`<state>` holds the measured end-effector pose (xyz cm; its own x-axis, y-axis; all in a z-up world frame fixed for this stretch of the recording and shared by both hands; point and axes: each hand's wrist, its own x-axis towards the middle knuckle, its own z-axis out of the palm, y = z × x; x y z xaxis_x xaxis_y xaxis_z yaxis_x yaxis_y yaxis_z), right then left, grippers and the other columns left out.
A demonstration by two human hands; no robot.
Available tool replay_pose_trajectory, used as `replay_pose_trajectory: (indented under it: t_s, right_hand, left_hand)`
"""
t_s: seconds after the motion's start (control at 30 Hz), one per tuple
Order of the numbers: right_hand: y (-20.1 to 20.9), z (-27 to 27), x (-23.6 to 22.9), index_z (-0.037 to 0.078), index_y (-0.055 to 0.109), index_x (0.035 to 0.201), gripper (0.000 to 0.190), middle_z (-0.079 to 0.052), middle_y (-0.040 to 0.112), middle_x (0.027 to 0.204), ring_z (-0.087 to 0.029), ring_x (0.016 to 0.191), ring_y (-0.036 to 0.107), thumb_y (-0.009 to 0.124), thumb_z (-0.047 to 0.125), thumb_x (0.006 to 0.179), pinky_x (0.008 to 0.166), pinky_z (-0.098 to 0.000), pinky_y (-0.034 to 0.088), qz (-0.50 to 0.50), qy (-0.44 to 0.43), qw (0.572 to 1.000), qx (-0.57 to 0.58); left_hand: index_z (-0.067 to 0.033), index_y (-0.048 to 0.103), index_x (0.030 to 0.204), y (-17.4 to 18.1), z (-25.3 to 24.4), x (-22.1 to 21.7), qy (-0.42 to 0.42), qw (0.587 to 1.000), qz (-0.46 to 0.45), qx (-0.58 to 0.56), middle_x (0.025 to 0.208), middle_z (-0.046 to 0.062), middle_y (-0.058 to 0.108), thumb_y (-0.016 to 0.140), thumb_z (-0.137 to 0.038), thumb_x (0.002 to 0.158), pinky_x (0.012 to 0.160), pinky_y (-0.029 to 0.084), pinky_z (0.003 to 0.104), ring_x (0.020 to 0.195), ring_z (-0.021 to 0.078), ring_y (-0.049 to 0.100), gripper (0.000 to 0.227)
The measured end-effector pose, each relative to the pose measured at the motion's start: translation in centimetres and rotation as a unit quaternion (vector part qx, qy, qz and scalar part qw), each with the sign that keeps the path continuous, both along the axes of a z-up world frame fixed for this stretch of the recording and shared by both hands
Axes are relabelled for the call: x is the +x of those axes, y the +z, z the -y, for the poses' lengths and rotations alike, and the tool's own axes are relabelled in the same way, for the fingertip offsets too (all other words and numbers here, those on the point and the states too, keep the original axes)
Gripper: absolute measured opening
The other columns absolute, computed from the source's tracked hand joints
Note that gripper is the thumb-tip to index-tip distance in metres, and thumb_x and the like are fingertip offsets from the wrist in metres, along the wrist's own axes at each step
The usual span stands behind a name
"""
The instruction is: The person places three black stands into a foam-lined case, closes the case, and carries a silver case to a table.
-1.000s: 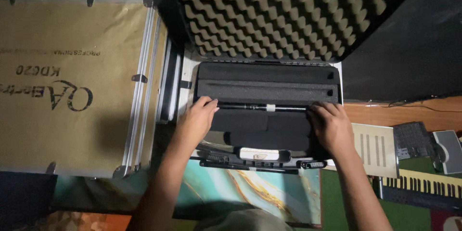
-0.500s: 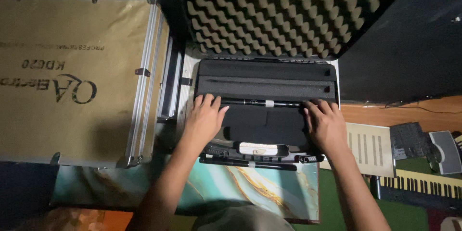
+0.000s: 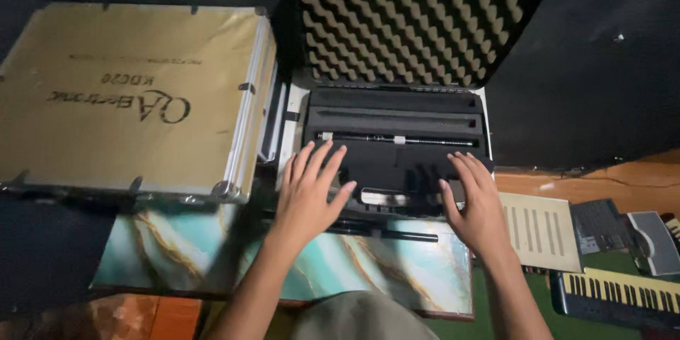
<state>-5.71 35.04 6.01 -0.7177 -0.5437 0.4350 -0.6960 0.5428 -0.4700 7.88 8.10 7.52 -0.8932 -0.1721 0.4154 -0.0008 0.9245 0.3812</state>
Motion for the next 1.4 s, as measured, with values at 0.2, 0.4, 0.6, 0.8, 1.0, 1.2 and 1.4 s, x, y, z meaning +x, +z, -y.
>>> replay_pose_trajectory:
  t_s: [0.2,0.4,0.6,0.8,1.0,1.2,1.4]
  right_hand:
    - [3.9,-0.5,6.7,0.000,0.059,0.135,0.048,-0.019,0.063,0.137,-0.039,0.135,0.054,0.071,0.009,0.089,0.113,-0.0460,0.042,-0.012,0.010,0.999,-0.051]
    - [5.2,-0.8,11.1,0.000,0.060,0.134,0.048,-0.019,0.063,0.135,-0.038,0.131,0.057,0.072,0.009,0.089,0.112,-0.0448,0.043,-0.001,0.015,0.998,-0.066]
    - [4.3,-0.2,12.2,0.001,0.065,0.129,0.040,-0.017,0.066,0.126,-0.035,0.119,0.063,0.073,0.008,0.090,0.102,-0.0424,0.049,0.013,0.016,0.998,-0.059]
    - [1.3,0.0,12.4,0.002,0.068,0.121,0.035,-0.016,0.066,0.119,-0.034,0.111,0.064,0.074,0.008,0.088,0.095,-0.0418,0.052,0.025,0.012,0.999,-0.044]
    - [-2.8,-0.5,11.7,0.005,0.070,0.118,0.031,-0.016,0.068,0.114,-0.035,0.105,0.066,0.074,0.009,0.087,0.089,-0.0425,0.053,0.075,0.008,0.997,-0.021]
    - [-8.9,-1.1,10.2,0.008,0.072,0.110,0.022,-0.013,0.071,0.108,-0.035,0.101,0.068,0.073,0.010,0.088,0.087,-0.0426,0.055,0.144,0.000,0.989,0.034]
    - [-16.5,-0.9,8.1,0.003,0.070,0.112,0.031,-0.015,0.069,0.116,-0.036,0.106,0.064,0.073,0.007,0.081,0.091,-0.0441,0.053,0.122,0.037,0.987,0.095]
  left_hand:
    - [-0.0099,0.056,0.145,2.7,-2.9,5.5,-0.028,0.998,-0.039,0.031,0.151,0.015,0.053,0.072,-0.036,0.091,0.118,0.029,0.055,0.143,0.0410,0.041,0.062]
    - [-0.0093,0.059,0.142,2.7,-3.8,8.6,-0.026,0.998,-0.049,0.042,0.150,0.014,0.054,0.073,-0.034,0.090,0.118,0.030,0.055,0.143,0.0393,0.043,0.059]
    - [-0.0083,0.064,0.133,1.0,-3.8,9.5,-0.035,0.996,-0.051,0.067,0.138,0.012,0.062,0.073,-0.028,0.091,0.112,0.038,0.049,0.136,0.0358,0.051,0.047]
    - [-0.0085,0.071,0.119,-3.1,-4.2,9.7,-0.039,0.995,-0.032,0.091,0.122,0.007,0.068,0.073,-0.021,0.090,0.103,0.047,0.043,0.124,0.0293,0.060,0.032]
    - [-0.0078,0.072,0.117,-7.6,-4.0,9.4,-0.041,0.997,-0.019,0.062,0.120,0.007,0.069,0.074,-0.021,0.088,0.101,0.046,0.044,0.121,0.0297,0.059,0.032]
    - [-0.0075,0.072,0.114,-13.3,-3.4,8.3,-0.039,0.997,0.022,0.057,0.118,0.007,0.067,0.073,-0.022,0.089,0.101,0.045,0.045,0.120,0.0293,0.058,0.029]
    - [-0.0069,0.069,0.115,-20.6,-2.9,7.2,-0.064,0.990,0.105,0.063,0.119,0.008,0.064,0.072,-0.019,0.089,0.096,0.045,0.046,0.116,0.0300,0.057,0.029]
